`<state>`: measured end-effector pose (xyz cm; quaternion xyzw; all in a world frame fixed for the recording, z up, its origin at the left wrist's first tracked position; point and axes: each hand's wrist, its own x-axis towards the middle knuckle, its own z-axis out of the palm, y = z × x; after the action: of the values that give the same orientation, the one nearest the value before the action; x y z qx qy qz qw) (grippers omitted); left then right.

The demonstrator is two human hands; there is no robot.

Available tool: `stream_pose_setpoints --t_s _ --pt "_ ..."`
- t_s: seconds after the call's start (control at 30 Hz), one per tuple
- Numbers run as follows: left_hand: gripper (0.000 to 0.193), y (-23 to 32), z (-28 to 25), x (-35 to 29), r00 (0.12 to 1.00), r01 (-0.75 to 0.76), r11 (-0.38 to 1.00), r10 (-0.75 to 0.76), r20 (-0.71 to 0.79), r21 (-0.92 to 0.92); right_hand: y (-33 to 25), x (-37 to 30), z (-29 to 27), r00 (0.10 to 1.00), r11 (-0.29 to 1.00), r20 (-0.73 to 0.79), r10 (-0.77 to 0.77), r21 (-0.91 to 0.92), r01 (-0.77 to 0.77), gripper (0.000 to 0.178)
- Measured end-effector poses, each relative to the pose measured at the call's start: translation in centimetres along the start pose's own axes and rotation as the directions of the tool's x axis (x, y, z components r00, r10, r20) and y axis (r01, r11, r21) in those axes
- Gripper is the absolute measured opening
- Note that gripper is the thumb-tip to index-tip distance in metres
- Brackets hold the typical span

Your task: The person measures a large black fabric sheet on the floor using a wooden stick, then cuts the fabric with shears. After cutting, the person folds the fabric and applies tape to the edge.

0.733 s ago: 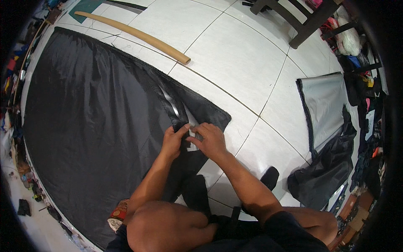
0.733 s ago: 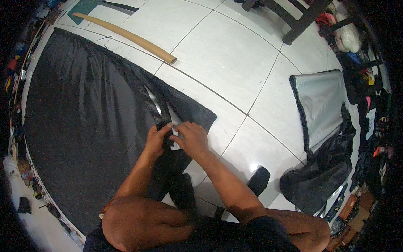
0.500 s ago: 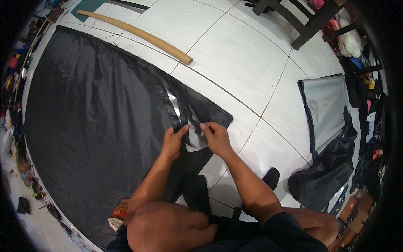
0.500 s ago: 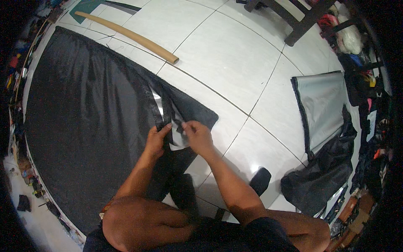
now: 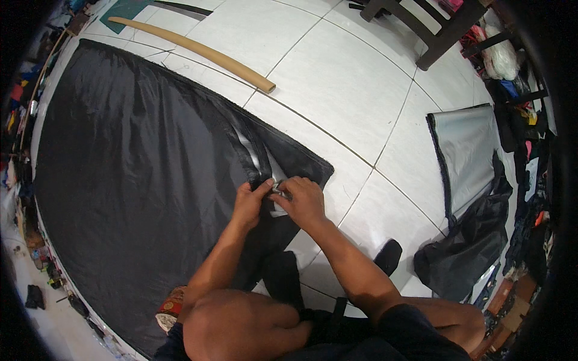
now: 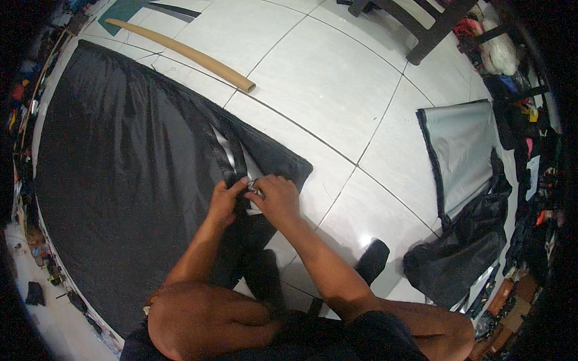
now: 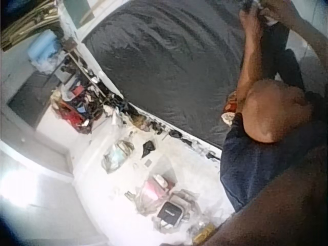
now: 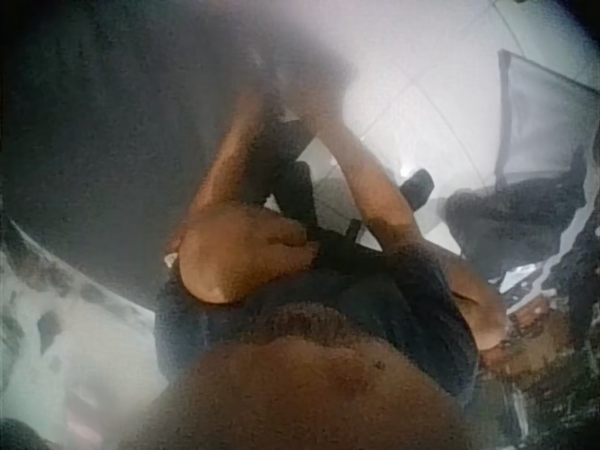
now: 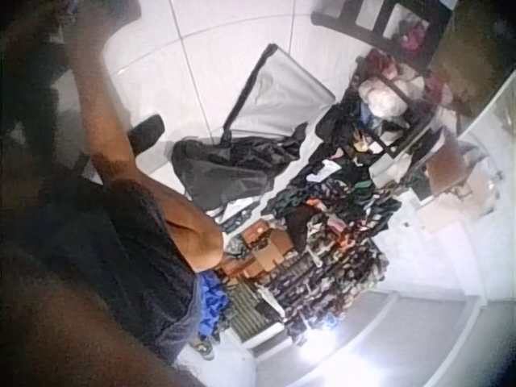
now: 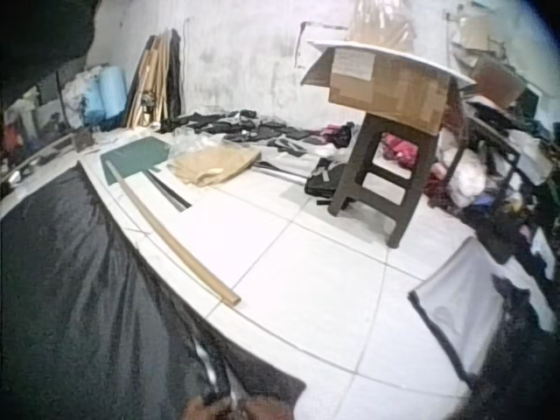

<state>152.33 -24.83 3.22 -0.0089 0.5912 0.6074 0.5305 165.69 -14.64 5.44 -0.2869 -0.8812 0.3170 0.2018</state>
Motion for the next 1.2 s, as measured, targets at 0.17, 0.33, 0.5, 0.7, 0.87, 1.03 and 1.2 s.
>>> stream_pose_setpoints --t_s 0.17,0.33,0.5,0.7,0.87,1.03,1.2 --pt "0.011 0.0 0.2 -0.3 0.999 0.006 0.996 -0.002 0.052 -0.087 1.0 -0.2 0.5 0.924 0.881 0.199 0.326 0.291 -0.373 0.023" --pt "0.009 0.4 1.3 -0.5 1.000 -0.004 0.999 0.004 0.011 -0.053 5.9 -1.0 -0.2 0.824 0.709 -0.010 0.566 0.517 -0.480 0.030" --pt "0.009 -0.2 0.5 -0.4 1.000 -0.003 0.998 0.001 -0.023 -0.063 2.3 -0.2 -2.4 0.758 0.927 -0.535 0.374 0.243 -0.286 0.023" --pt "0.009 -0.2 0.2 0.2 0.997 -0.035 0.997 0.039 0.060 -0.064 0.2 -0.1 0.6 0.999 1.000 -0.024 0.028 0.011 -0.027 0.022" --pt "0.010 -0.4 0.1 0.2 0.998 -0.050 0.998 0.051 0.035 -0.035 0.5 0.4 -0.6 0.928 0.883 0.232 0.293 0.307 -0.356 0.024" --pt "0.012 -0.4 0.4 0.0 1.000 -0.029 0.996 0.030 0.006 -0.086 2.8 0.3 -0.5 0.803 0.695 0.352 0.481 0.406 -0.594 0.032" --pt "0.014 0.3 0.7 -0.4 1.000 0.016 0.993 -0.017 -0.011 -0.119 2.5 0.8 -1.2 0.802 0.727 0.399 0.445 0.363 -0.583 0.033"
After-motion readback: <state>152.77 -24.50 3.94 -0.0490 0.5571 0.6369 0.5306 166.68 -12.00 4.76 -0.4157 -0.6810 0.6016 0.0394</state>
